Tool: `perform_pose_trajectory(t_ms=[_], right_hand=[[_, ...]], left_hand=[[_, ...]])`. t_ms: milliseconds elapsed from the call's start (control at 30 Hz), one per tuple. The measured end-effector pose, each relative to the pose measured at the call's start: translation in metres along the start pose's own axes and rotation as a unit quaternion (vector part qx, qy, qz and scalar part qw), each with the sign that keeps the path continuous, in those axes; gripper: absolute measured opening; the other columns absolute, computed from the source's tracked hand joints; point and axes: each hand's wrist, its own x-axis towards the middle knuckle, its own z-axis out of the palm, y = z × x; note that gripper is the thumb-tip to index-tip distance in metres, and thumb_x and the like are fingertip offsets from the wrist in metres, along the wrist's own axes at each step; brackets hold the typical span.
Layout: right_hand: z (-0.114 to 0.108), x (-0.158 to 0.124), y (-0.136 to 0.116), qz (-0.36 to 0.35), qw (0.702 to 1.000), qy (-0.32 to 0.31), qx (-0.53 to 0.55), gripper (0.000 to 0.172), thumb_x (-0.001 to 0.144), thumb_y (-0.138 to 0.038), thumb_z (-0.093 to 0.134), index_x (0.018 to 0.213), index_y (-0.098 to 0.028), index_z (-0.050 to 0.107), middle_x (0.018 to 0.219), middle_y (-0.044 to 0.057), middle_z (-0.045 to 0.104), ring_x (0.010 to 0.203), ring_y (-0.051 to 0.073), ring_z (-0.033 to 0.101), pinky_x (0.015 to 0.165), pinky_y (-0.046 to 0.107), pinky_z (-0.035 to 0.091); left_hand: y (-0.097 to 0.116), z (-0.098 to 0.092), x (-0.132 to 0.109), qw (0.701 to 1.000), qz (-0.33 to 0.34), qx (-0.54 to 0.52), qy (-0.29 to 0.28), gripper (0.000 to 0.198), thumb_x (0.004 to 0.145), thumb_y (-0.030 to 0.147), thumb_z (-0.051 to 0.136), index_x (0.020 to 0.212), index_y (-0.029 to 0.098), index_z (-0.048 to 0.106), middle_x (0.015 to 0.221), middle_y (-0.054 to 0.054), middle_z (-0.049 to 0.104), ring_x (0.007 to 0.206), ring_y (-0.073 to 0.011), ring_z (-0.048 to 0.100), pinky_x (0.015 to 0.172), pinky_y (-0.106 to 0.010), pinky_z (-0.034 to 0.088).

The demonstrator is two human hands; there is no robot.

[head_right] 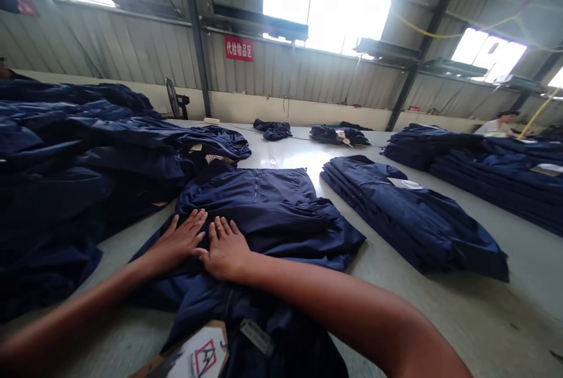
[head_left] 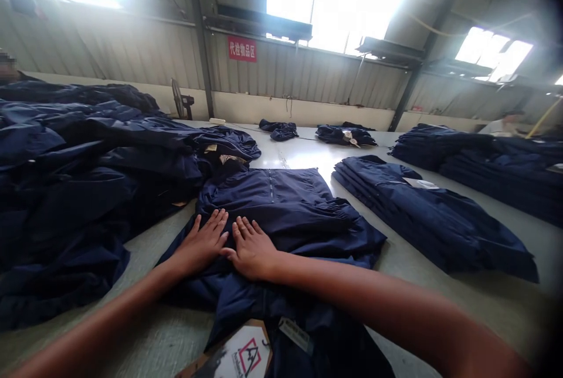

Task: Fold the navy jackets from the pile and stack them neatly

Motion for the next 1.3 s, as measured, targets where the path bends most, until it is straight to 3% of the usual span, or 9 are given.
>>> perform_pose_trajectory(t_ms=[133, 367, 500, 633, 800, 933, 1067, 1167, 1300], right_hand=[[-0.003, -0.021, 0.041, 0.035, 0.999, 0.008, -0.025, 0.079, 0.108, -0.061, 0.027, 0.164, -0.005, 0.031, 0.172, 0.02, 0.02, 0.162, 0.028, 0.013, 0.131, 0.052, 0.011], [-0.06, -0.081, 0.155, 0.187, 0.974, 0.012, -0.13, 0.077, 0.11, -0.054, 0.022, 0.163, 0.0, 0.031, 0.172, 0.021, 0.02, 0.161, 0.029, 0.017, 0.131, 0.047, 0.015], [-0.07, -0.092, 0.172, 0.139, 0.971, 0.028, -0.191, 0.069, 0.11, -0.05, 0.024, 0.162, -0.007, 0.038, 0.171, 0.017, 0.029, 0.161, 0.028, 0.022, 0.132, 0.049, 0.013], [-0.072, -0.102, 0.183, 0.154, 0.961, 0.035, -0.226, 0.058, 0.11, -0.051, 0.027, 0.161, -0.029, 0.045, 0.169, 0.004, 0.036, 0.162, 0.033, 0.016, 0.127, 0.07, -0.001], [-0.08, -0.112, 0.205, 0.207, 0.964, -0.028, -0.163, 0.057, 0.111, -0.047, 0.022, 0.165, -0.034, 0.034, 0.173, -0.001, 0.026, 0.162, 0.032, 0.013, 0.126, 0.071, 0.012], [-0.098, -0.117, 0.193, 0.19, 0.97, -0.04, -0.145, 0.054, 0.109, -0.039, 0.036, 0.163, -0.033, 0.038, 0.173, 0.005, 0.03, 0.161, 0.038, 0.016, 0.121, 0.078, 0.016], [-0.128, -0.16, 0.146, 0.056, 0.988, 0.053, -0.132, 0.059, 0.101, -0.026, 0.056, 0.159, -0.029, 0.044, 0.165, 0.012, 0.043, 0.15, 0.033, 0.043, 0.123, 0.06, 0.035], [-0.142, -0.221, 0.096, -0.034, 0.99, 0.042, -0.133, 0.058, 0.101, -0.02, 0.056, 0.156, -0.035, 0.047, 0.155, 0.009, 0.053, 0.137, 0.027, 0.057, 0.114, 0.049, 0.05], [-0.129, -0.289, 0.042, -0.111, 0.973, -0.008, -0.2, 0.071, 0.097, -0.005, 0.055, 0.155, -0.044, 0.047, 0.156, 0.008, 0.051, 0.132, 0.028, 0.06, 0.104, 0.052, 0.057]], left_hand=[[0.011, -0.012, 0.0, 0.999, -0.035, -0.017, -0.008, 0.064, 0.105, 0.036, 0.027, 0.161, 0.01, 0.042, 0.17, -0.018, 0.029, 0.161, -0.0345, 0.02, 0.126, -0.068, 0.012], [0.013, -0.009, 0.002, 0.998, -0.051, -0.017, -0.011, 0.067, 0.105, 0.037, 0.023, 0.164, 0.009, 0.034, 0.172, -0.015, 0.026, 0.162, -0.0302, 0.017, 0.128, -0.064, 0.01], [0.015, -0.013, 0.002, 0.998, -0.063, -0.015, -0.024, 0.068, 0.105, 0.038, 0.022, 0.165, 0.008, 0.032, 0.172, -0.015, 0.025, 0.162, -0.0304, 0.016, 0.128, -0.065, 0.009], [0.019, -0.019, 0.002, 0.997, -0.068, -0.018, -0.035, 0.069, 0.104, 0.037, 0.022, 0.165, 0.005, 0.031, 0.172, -0.016, 0.024, 0.162, -0.0308, 0.017, 0.127, -0.066, 0.009], [0.024, -0.023, 0.003, 0.997, -0.059, -0.022, -0.031, 0.066, 0.104, 0.033, 0.026, 0.163, 0.005, 0.035, 0.171, -0.017, 0.028, 0.162, -0.032, 0.019, 0.127, -0.066, 0.011], [0.029, -0.042, 0.001, 0.995, -0.056, -0.081, 0.015, 0.06, 0.106, 0.035, 0.031, 0.16, 0.011, 0.04, 0.168, -0.019, 0.037, 0.157, -0.035, 0.031, 0.125, -0.07, 0.017], [0.035, -0.084, -0.026, 0.979, 0.127, -0.134, 0.092, 0.037, 0.109, 0.031, 0.04, 0.134, 0.021, 0.065, 0.147, -0.012, 0.056, 0.138, -0.0255, 0.052, 0.125, -0.058, 0.027], [0.049, -0.114, -0.066, 0.955, 0.266, -0.12, 0.05, 0.025, 0.109, 0.027, 0.05, 0.119, 0.025, 0.072, 0.127, -0.006, 0.062, 0.119, -0.0197, 0.056, 0.113, -0.041, 0.041], [0.076, -0.129, -0.112, 0.937, 0.326, -0.12, -0.029, 0.03, 0.106, 0.022, 0.058, 0.131, 0.034, 0.068, 0.124, -0.004, 0.062, 0.107, -0.0181, 0.056, 0.1, -0.033, 0.045]])
